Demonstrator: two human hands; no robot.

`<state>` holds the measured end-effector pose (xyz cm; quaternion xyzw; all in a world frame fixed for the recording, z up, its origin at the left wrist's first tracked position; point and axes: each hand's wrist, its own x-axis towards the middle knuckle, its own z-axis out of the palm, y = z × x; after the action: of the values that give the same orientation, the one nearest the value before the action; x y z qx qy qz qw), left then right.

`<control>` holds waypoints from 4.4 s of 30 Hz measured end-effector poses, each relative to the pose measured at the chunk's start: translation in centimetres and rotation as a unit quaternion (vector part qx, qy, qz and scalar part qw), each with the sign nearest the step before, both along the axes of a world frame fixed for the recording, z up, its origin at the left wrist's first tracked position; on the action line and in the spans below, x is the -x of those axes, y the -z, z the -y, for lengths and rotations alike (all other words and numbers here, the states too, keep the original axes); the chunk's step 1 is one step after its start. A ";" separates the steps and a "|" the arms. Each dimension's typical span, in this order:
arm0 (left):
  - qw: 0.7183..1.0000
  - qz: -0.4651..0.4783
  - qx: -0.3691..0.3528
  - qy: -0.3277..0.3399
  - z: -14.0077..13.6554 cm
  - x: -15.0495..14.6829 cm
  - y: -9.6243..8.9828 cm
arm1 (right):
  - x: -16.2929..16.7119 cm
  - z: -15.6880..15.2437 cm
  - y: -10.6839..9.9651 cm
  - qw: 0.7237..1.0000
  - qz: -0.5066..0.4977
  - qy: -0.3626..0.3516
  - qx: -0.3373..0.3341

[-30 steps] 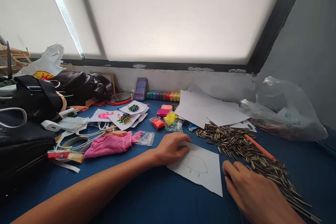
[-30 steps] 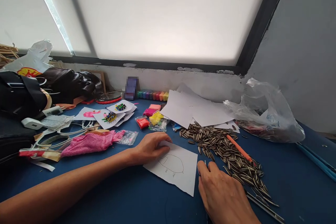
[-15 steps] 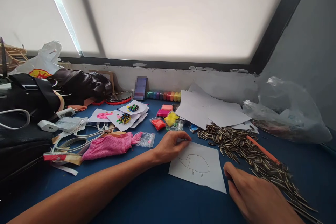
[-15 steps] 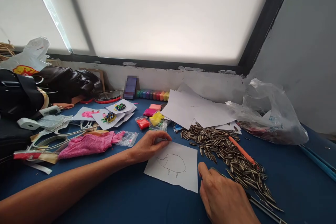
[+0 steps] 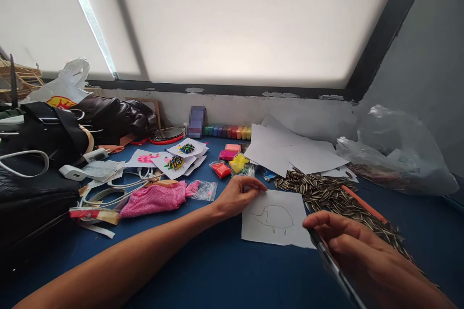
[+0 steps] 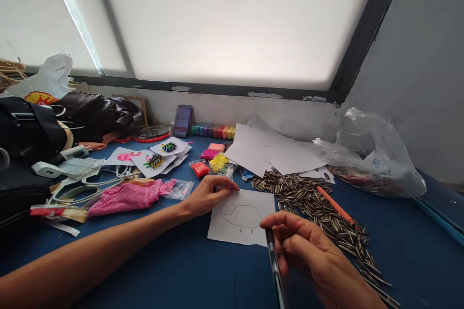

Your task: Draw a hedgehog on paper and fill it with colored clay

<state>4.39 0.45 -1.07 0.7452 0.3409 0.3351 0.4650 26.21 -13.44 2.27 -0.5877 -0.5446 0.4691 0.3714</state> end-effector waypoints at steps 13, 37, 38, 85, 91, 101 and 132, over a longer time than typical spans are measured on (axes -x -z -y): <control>0.999 -0.030 -0.002 0.037 1.1 -0.5 0.5 | 2.7 0.3 0.3 0.998 -0.062 0.026 0.002; 0.986 -0.068 -0.085 0.124 1.4 0.0 0.0 | 4.5 -0.7 1.1 0.970 0.184 0.001 -0.161; 0.987 -0.067 -0.078 0.122 1.4 -0.1 0.0 | 4.6 -0.9 1.1 0.967 0.191 -0.004 -0.166; 0.918 -0.166 -0.225 0.282 -0.2 1.0 -0.6 | 4.7 -2.2 2.8 0.904 0.288 -0.044 -0.311; 0.921 -0.155 -0.221 0.281 -0.2 1.1 -0.4 | 4.8 -2.2 2.7 0.914 0.281 -0.053 -0.288; 0.913 -0.168 -0.222 0.297 -0.4 1.2 -0.8 | 4.6 -2.2 2.9 0.923 0.281 -0.055 -0.259; 0.914 -0.168 -0.194 0.313 -0.6 1.4 -1.2 | 4.5 -2.2 3.4 0.927 0.278 -0.043 -0.249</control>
<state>2.98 1.03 0.11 0.9345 0.0918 0.1016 0.3285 21.66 -11.28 -1.13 -0.5593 -0.7500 0.1520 0.3186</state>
